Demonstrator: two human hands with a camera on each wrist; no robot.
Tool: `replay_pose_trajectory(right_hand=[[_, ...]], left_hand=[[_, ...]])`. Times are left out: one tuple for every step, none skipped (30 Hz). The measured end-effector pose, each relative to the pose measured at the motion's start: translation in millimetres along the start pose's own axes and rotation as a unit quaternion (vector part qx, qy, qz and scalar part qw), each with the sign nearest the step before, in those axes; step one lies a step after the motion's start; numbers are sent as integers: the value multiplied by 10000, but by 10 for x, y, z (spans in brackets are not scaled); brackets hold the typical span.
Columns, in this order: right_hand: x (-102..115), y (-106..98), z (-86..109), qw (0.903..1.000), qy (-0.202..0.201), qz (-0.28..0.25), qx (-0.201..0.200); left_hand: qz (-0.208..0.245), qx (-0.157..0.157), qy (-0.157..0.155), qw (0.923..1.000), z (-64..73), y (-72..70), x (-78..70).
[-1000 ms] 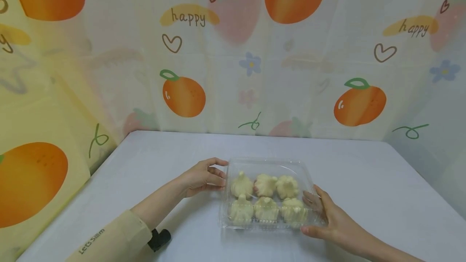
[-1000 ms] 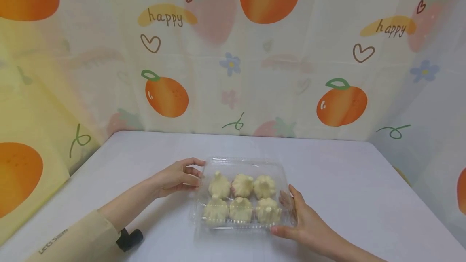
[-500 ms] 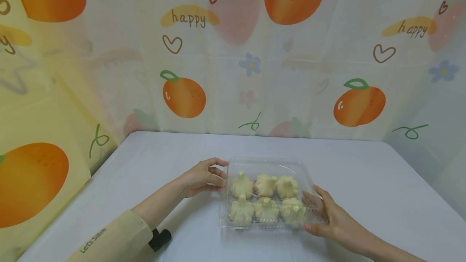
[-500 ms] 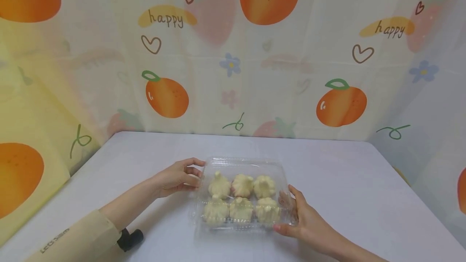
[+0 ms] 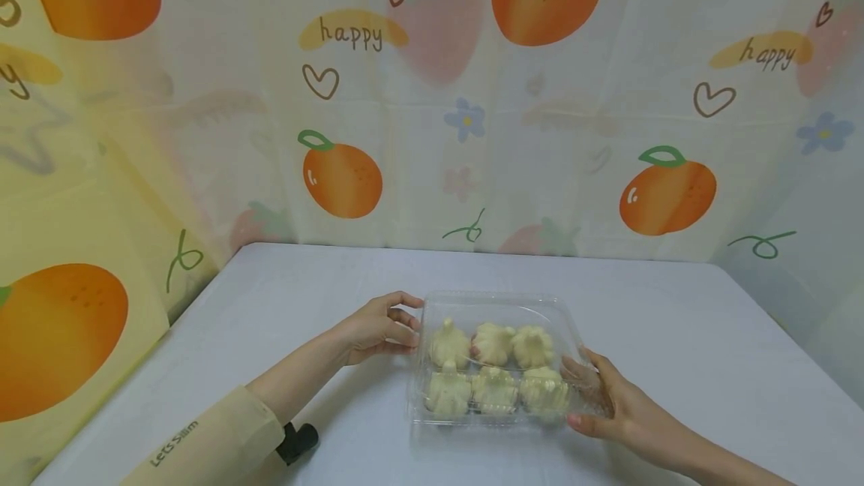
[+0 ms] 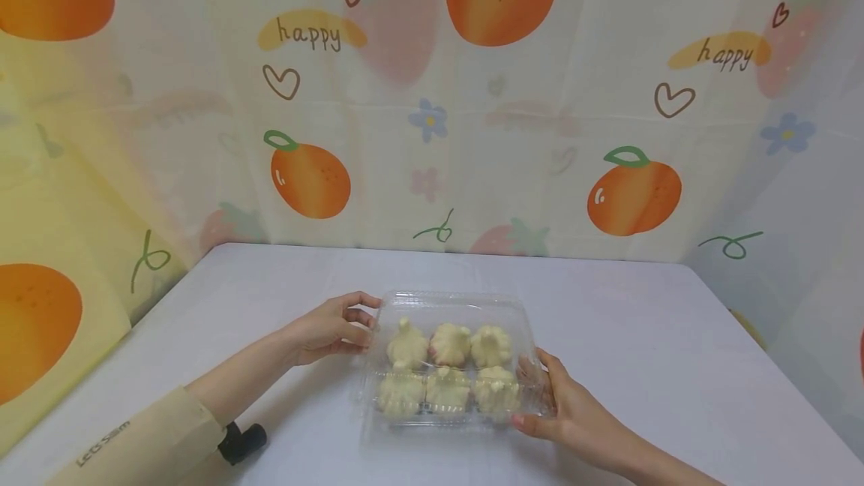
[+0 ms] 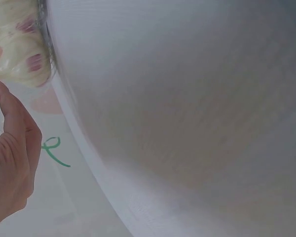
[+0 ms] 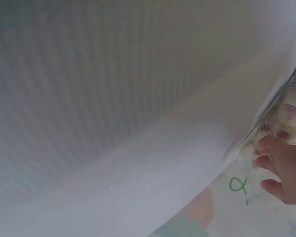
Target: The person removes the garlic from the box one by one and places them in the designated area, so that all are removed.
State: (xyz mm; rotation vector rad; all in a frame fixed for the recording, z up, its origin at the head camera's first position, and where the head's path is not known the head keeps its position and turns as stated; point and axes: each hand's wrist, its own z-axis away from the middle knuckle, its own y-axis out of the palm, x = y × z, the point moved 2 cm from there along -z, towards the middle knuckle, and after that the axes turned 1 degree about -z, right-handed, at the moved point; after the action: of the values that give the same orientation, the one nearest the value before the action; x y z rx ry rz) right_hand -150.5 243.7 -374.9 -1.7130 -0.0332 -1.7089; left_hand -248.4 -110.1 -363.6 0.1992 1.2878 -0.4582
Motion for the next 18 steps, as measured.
replay_pose_trajectory(right_hand=[[-1, -1, 2, 10000, 3, -10, 18], [-1, 0, 5, 10000, -19, -27, 33], [-1, -1, 6, 10000, -16, -47, 56], [-2, -2, 7, 9999, -12, -78, 76], [-4, -2, 8, 9999, -26, -122, 109], [-5, -3, 8, 9998, -27, -137, 137], [-7, -3, 7, 9997, -23, -170, 167], [-8, -5, 6, 9997, -5, -187, 183], [-10, -6, 3, 9996, 25, -212, 203], [-11, -7, 2, 9995, 53, -230, 216], [-12, -9, 0, 9995, 87, -233, 211], [-13, -11, 0, 9995, 144, -219, 191], [-13, -13, -1, 9994, 190, -217, 171], [-13, -14, -1, 9994, 215, -201, 156], [-12, -14, -1, 9994, 235, -198, 152], [-12, -16, 1, 9994, 250, -179, 140], [-12, -17, 3, 9995, 246, -153, 136], [-13, -17, 5, 9995, 232, -137, 142]], left_hand=[[-10, -3, 1, 10000, 2, 2, -2], [-17, -7, 1, 10000, 3, 3, -4], [-30, -14, 4, 10000, 4, 5, -6], [-44, -32, 1, 10000, 4, 7, -9], [-64, -49, 4, 10000, 4, 9, -12], [-82, -62, 6, 9999, 4, 10, -14], [-101, -80, 6, 9999, 4, 11, -16], [-119, -98, 9, 9999, 3, 12, -17], [-131, -112, 11, 9999, 2, 12, -18], [-141, -121, 13, 9998, 1, 11, -18], [-154, -122, 19, 9998, 0, 10, -17], [-160, -117, 22, 9998, -1, 8, -16], [-164, -116, 25, 9998, -3, 7, -15], [-169, -111, 29, 9998, -5, 6, -13], [-172, -102, 32, 9998, -7, 5, -12], [-181, -96, 38, 9998, -8, 5, -11], [-185, -89, 43, 9998, -8, 5, -11], [-185, -76, 53, 9998, -8, 5, -12]])
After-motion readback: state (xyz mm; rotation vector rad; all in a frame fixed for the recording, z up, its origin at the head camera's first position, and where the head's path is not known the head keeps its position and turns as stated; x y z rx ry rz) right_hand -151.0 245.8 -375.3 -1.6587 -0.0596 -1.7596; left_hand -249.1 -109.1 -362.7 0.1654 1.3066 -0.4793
